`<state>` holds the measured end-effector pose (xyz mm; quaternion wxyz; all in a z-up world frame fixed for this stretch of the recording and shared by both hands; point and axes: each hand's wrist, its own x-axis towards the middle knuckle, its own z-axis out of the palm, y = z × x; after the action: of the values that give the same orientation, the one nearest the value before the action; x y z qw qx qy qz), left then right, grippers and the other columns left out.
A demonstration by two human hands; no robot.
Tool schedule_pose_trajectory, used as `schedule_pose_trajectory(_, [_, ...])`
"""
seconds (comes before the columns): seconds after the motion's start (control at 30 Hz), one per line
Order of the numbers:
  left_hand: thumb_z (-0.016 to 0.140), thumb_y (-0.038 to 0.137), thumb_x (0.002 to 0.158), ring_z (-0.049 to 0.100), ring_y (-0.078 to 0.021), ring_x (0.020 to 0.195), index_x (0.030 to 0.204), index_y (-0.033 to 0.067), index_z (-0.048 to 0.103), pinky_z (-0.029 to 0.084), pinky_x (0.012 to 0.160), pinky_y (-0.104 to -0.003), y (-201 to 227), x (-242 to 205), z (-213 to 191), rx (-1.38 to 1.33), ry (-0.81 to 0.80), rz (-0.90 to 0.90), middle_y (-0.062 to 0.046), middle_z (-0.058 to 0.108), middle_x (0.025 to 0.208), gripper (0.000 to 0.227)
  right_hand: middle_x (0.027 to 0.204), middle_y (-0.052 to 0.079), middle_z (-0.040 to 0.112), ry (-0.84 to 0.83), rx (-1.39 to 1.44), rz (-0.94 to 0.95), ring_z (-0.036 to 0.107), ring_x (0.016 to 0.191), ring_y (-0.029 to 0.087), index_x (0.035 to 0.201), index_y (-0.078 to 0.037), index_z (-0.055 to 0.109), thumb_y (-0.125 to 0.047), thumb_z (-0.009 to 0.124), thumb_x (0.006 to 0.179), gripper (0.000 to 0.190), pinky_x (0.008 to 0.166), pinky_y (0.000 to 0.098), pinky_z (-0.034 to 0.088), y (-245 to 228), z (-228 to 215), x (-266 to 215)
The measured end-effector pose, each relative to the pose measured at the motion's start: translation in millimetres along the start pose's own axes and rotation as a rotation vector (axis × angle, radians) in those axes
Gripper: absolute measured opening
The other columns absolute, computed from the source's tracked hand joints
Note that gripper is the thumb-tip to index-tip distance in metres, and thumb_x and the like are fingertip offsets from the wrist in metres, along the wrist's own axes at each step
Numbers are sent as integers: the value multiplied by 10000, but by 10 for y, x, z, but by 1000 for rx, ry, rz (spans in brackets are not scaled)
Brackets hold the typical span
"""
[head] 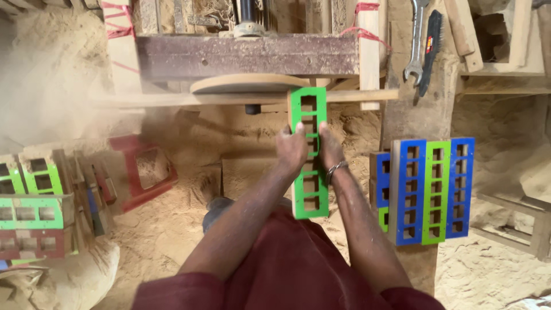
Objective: The person repeatedly presses the edges and faces of small rectangular wooden blocks against a rotating grinding wheel to smooth them. They handle the blocks one at a time, rotating them to grind different sides, and place finished pieces into nearby stacks.
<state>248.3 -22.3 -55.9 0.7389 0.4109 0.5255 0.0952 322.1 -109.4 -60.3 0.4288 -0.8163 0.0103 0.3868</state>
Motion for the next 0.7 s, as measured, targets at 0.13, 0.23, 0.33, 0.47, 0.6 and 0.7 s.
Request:
schedule_pose_trajectory(0.13, [552, 257, 1031, 644, -310, 950, 1136, -83, 635, 568, 818, -499, 90, -284, -27, -41, -91, -35, -214, 671, 1035, 365, 1106, 163, 660, -5, 138, 109, 645, 924, 278, 1229, -68, 628, -607, 372, 1010, 635, 717, 460, 562, -25, -144, -390])
schedule_pose_trajectory(0.23, [642, 248, 980, 572, -299, 1175, 1343, -46, 528, 485, 1013, -459, 73, -774, -360, 222, -348, 628, -197, 582, 1245, 481, 1267, 173, 666, 21, -18, -831, 639, 1173, 275, 1349, 7, 585, -482, 299, 1136, 605, 976, 420, 516, 99, -297, -893])
schedule_pose_trajectory(0.33, [637, 288, 993, 563, -286, 1312, 1481, -18, 463, 459, 1140, -434, -283, -1274, -796, 52, -578, 638, -167, 592, 1367, 601, 1188, 188, 683, 136, 100, -1028, 685, 1068, 275, 1318, 49, 578, -468, 352, 1135, 593, 896, 426, 578, 568, -272, -1281])
schedule_pose_trajectory(0.47, [655, 369, 1018, 478, -267, 1380, 1522, 6, 417, 399, 1189, -425, -328, -1526, -1113, 83, -689, 671, -150, 503, 1429, 665, 1034, 116, 709, 174, 149, -1133, 732, 879, 220, 1252, 20, 606, -554, 374, 1072, 644, 717, 348, 628, 813, -139, -1425])
schedule_pose_trajectory(0.6, [664, 403, 1015, 502, -261, 1340, 1524, 22, 440, 404, 1180, -409, -201, -1684, -1274, 192, -683, 773, -137, 537, 1388, 673, 1108, 141, 710, 337, -31, -1229, 724, 1002, 309, 1253, 12, 626, -604, 328, 1099, 701, 870, 417, 587, 1021, -93, -1567])
schedule_pose_trajectory(0.7, [688, 384, 1012, 520, -264, 1328, 1519, 31, 451, 409, 1170, -407, -175, -1759, -1382, 203, -701, 872, -142, 550, 1378, 663, 1087, 144, 737, 420, -50, -1268, 740, 988, 311, 1180, -33, 697, -628, 314, 1084, 714, 865, 421, 589, 1254, -61, -1572])
